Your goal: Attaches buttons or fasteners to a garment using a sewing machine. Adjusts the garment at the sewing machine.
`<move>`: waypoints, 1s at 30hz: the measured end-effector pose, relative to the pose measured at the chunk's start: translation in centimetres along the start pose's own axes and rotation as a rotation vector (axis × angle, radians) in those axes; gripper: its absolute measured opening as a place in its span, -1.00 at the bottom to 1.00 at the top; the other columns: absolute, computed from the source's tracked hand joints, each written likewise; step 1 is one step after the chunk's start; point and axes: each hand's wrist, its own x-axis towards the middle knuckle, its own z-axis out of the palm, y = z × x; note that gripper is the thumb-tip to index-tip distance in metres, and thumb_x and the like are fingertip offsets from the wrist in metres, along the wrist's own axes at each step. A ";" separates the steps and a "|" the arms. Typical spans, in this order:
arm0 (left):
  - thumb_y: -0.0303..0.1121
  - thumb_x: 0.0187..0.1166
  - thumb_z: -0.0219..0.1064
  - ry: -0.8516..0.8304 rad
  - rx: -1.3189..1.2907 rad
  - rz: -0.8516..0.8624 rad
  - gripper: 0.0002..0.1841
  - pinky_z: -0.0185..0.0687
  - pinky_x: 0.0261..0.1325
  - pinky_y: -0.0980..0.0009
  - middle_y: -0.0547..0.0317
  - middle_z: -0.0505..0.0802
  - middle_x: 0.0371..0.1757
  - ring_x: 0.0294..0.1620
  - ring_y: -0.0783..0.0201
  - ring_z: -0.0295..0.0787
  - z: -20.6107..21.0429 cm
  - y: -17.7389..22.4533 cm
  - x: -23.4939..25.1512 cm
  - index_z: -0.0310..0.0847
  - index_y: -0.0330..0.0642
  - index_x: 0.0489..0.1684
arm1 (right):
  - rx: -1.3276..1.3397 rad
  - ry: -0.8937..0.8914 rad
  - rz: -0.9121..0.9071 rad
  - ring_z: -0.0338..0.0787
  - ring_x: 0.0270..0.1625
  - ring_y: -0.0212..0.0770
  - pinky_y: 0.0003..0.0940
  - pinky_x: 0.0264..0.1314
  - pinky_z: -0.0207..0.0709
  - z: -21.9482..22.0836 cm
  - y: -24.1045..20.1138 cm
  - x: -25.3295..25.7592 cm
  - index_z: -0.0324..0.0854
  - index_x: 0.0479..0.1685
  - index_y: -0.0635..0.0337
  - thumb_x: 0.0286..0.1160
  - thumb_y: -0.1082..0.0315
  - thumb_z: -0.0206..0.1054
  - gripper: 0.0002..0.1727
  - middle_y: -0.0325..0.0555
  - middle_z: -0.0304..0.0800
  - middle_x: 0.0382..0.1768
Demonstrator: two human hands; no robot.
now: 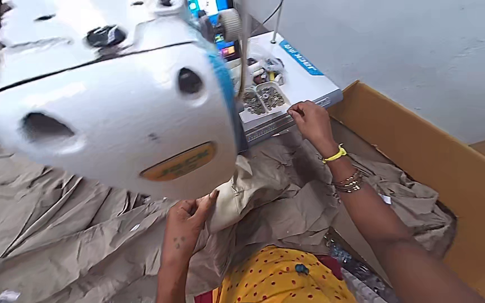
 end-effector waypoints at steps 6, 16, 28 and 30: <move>-0.27 0.53 0.35 0.013 -0.083 0.029 -0.66 0.28 -0.76 0.66 0.50 0.58 -0.81 -0.83 0.63 0.41 0.2 -0.3 0.1 0.53 0.04 -0.77 | -0.028 -0.036 -0.190 0.75 0.18 0.23 0.12 0.20 0.62 1.6 2.0 1.6 0.79 0.07 0.28 0.59 0.44 0.36 -0.79 0.20 0.78 0.08; -0.35 0.56 0.33 0.014 -0.126 0.010 -0.64 0.26 -0.77 0.68 0.47 0.59 -0.82 -0.84 0.63 0.40 0.4 0.0 0.1 0.51 0.02 -0.77 | -0.153 -0.074 -0.206 0.69 0.20 0.28 0.13 0.13 0.63 4.0 2.9 3.2 0.77 0.19 0.22 0.53 0.39 0.42 -0.71 0.21 0.73 0.10; -0.60 0.53 0.22 -0.234 -0.402 -0.057 -0.77 0.64 -0.35 0.61 0.52 0.72 -0.53 -0.51 0.63 0.65 0.9 -6.4 -8.2 0.47 0.00 -0.45 | -0.010 0.067 -0.037 0.75 0.11 0.26 0.15 0.13 0.61 2.1 2.7 0.9 0.79 0.09 0.27 0.60 0.48 0.29 -0.77 0.24 0.76 0.03; -0.66 0.53 0.13 -0.264 -0.579 -0.214 -0.73 0.78 -0.25 0.48 0.45 0.80 -0.35 -0.38 0.52 0.78 1.1 -7.3 -8.3 0.33 -0.05 0.01 | -0.058 0.038 -0.048 0.74 0.19 0.28 0.16 0.16 0.62 2.6 3.5 1.6 0.80 0.09 0.24 0.57 0.45 0.32 -0.76 0.24 0.77 0.06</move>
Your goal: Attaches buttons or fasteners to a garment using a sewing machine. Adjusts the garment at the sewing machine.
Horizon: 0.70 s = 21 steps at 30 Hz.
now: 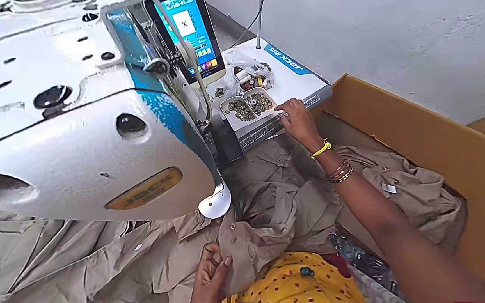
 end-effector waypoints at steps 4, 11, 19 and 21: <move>-0.57 0.58 0.17 -0.018 0.047 -0.070 -0.60 0.86 0.03 0.35 0.18 0.89 0.00 -0.10 0.35 0.90 1.3 1.3 -0.2 0.37 -0.33 0.41 | 0.033 -0.068 -0.097 0.73 0.21 0.27 0.16 0.15 0.62 0.1 -2.0 0.2 0.80 0.12 0.21 0.61 0.39 0.32 -0.76 0.23 0.76 0.10; -0.34 0.64 0.26 0.074 0.370 0.035 -0.84 0.69 -0.30 0.57 0.37 0.79 -0.47 -0.45 0.54 0.73 2.5 3.2 0.8 0.71 -0.17 -0.27 | 0.396 -0.234 -0.228 0.81 -0.08 -0.01 -0.02 0.01 0.68 -0.2 -8.4 -5.1 0.80 -0.01 0.25 0.62 0.39 0.32 -0.81 0.08 0.80 -0.09; -0.37 0.69 0.22 0.044 0.350 0.079 -0.85 0.72 -0.20 0.57 0.36 0.81 -0.38 -0.36 0.54 0.77 3.0 4.2 1.2 0.67 -0.24 -0.13 | 0.684 -1.094 0.002 0.51 -0.43 -0.41 -0.37 -0.29 0.36 -2.4 -15.7 -13.4 0.67 -0.18 0.24 0.69 0.01 0.29 -0.59 -0.23 0.57 -0.49; -0.38 0.62 0.33 0.002 0.380 0.063 -0.85 0.78 -0.15 0.54 0.34 0.87 -0.33 -0.32 0.52 0.83 3.1 4.4 1.2 0.70 -0.26 -0.04 | 0.677 -1.076 0.017 0.50 -0.43 -0.40 -0.35 -0.29 0.36 -2.4 -15.1 -12.9 0.67 -0.20 0.25 0.70 0.00 0.29 -0.57 -0.23 0.55 -0.49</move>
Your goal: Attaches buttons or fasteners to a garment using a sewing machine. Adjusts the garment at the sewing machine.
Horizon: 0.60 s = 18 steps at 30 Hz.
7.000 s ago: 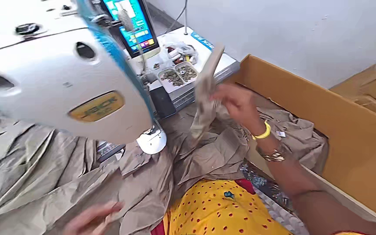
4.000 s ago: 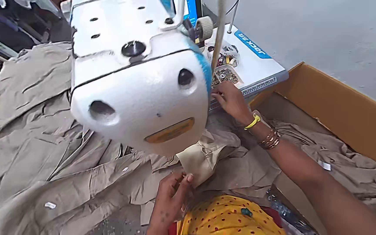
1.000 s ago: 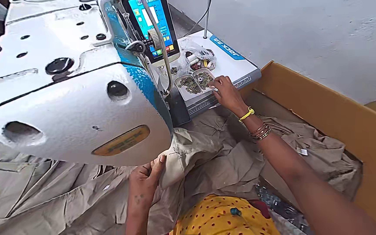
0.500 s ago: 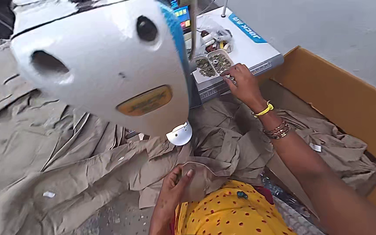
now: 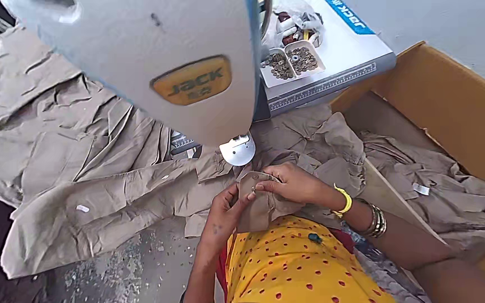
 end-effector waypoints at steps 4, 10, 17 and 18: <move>-0.35 0.60 0.37 -0.060 0.023 0.090 -0.81 0.78 -0.09 0.56 0.31 0.90 -0.21 -0.24 0.55 0.84 0.9 -0.6 0.6 0.73 -0.26 0.00 | 0.193 -0.076 0.022 0.48 -0.48 -0.55 -0.52 -0.34 0.36 -1.0 1.6 0.0 0.68 -0.18 0.20 0.65 0.03 0.35 -0.64 -0.37 0.56 -0.51; -0.07 0.74 0.24 -0.435 -0.226 0.472 -0.52 0.34 0.71 0.36 0.27 0.51 0.71 0.65 0.38 0.42 1.5 -0.8 2.7 0.54 -0.06 0.56 | 0.146 -0.003 0.051 0.68 -0.40 -0.35 -0.32 -0.21 0.62 -5.3 3.6 0.2 0.70 -0.10 0.32 0.71 0.10 0.30 -0.62 -0.13 0.72 -0.43; -0.24 0.75 0.21 -0.590 -0.625 0.387 -0.60 0.45 0.52 0.62 0.55 0.80 0.38 0.40 0.69 0.63 3.3 0.9 2.6 0.60 0.19 0.53 | -0.423 0.784 0.102 0.83 -0.06 0.21 0.35 0.00 0.57 -20.6 4.6 4.8 0.81 0.00 0.19 0.69 0.24 0.29 -0.76 0.15 0.85 -0.15; -0.24 0.73 0.23 -0.546 -0.607 0.358 -0.61 0.48 0.50 0.60 0.54 0.82 0.35 0.37 0.67 0.65 3.4 1.1 2.6 0.62 0.21 0.51 | -0.507 0.820 0.101 0.81 0.04 0.26 0.36 0.03 0.55 -22.3 4.8 5.9 0.81 0.02 0.19 0.66 0.32 0.29 -0.78 0.19 0.83 -0.05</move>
